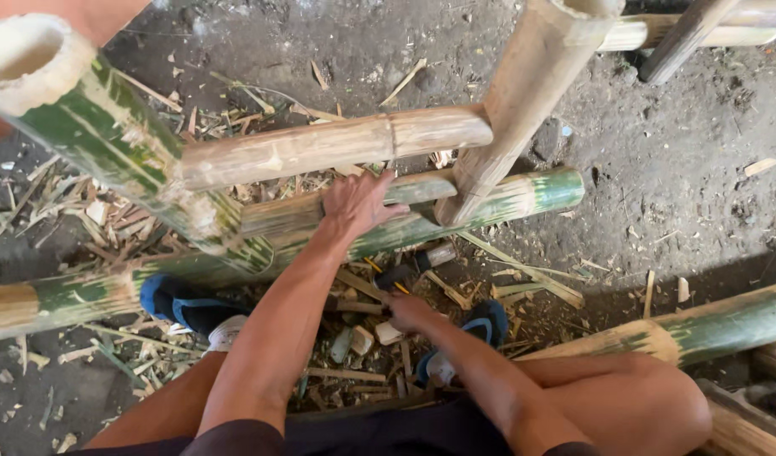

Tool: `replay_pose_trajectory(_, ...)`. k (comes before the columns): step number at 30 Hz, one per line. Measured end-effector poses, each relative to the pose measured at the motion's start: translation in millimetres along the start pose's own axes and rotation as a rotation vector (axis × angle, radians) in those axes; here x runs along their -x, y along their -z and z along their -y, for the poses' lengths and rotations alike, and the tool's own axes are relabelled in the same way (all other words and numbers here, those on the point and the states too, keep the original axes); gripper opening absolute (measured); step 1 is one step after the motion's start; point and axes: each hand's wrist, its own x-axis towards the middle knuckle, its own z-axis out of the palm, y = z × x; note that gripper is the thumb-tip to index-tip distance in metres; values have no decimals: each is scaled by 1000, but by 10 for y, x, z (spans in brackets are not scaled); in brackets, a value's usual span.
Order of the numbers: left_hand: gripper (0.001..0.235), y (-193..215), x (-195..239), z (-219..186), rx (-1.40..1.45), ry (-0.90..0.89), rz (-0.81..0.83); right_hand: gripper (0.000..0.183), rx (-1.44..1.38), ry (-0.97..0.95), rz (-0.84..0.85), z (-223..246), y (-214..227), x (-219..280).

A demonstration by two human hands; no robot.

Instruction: The person uses a chisel and hammer to carve holes into a bamboo pole. They periodically measure and mark the bamboo with a pencil and fit a smaller bamboo piece into the carved hole to check alignment.

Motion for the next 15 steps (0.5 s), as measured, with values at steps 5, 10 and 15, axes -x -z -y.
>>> replay_pose_trajectory(5, 93, 63, -18, 14, 5, 4, 4, 62, 182, -50, -205, -41, -335, -5)
replay_pose_trajectory(10, 93, 124, -109, 85, 55, 60, 91, 66, 204, -12, -195, 131, -64, 119)
replay_pose_trajectory(15, 89, 137, -110, 102, 87, 49, 33, 47, 237, -107, -99, 288, 597, 819)
